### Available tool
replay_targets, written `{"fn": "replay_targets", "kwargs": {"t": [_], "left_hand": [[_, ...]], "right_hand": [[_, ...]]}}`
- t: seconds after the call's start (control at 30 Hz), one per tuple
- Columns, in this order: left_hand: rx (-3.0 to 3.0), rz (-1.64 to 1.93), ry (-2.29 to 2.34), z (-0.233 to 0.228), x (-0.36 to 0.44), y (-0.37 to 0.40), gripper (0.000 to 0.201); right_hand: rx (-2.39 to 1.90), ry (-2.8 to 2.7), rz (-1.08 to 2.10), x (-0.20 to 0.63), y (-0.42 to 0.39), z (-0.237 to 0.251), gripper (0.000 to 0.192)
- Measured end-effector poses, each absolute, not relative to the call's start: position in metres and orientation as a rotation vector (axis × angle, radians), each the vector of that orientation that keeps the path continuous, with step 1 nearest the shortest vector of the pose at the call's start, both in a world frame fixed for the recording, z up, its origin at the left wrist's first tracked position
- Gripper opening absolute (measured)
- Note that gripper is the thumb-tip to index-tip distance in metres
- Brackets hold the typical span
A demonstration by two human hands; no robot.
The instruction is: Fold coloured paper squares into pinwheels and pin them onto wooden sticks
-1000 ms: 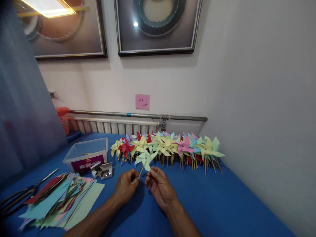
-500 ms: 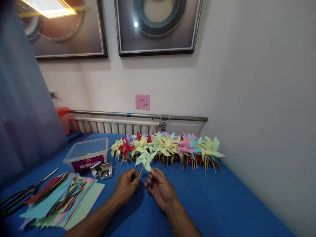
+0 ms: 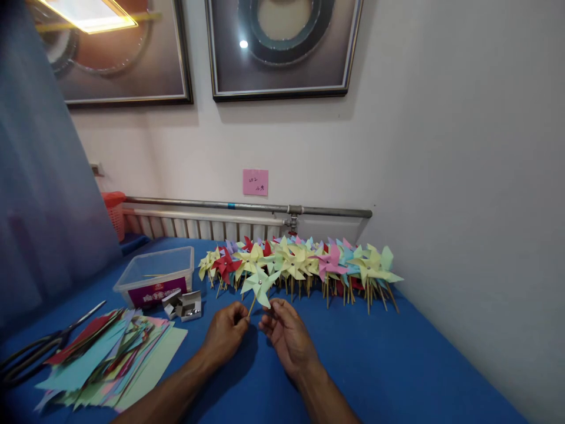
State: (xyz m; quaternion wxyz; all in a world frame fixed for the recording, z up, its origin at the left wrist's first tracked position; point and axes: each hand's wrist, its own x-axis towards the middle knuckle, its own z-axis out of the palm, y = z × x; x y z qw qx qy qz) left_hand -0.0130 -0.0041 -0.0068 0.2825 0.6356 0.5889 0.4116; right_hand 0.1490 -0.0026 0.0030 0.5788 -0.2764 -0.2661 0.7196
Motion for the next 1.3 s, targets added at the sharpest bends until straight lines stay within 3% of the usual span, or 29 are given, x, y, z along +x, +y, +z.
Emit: {"fn": "replay_targets", "kwargs": {"t": [0.63,0.97,1.3], "left_hand": [[1.720,1.118,1.567,-0.008,-0.013,-0.004,0.009],[1.723,1.091,1.579,-0.010,-0.014,-0.003,0.008],[1.291,1.096,1.117,-0.013,-0.005,0.002,0.015]], "right_hand": [[-0.640,-0.573,1.712,0.148,-0.003,0.001,0.034],[-0.718,-0.634,1.652,0.146,-0.004,0.004,0.041],[-0.915,-0.960,1.469,0.140,-0.001,-0.012,0.039]]}}
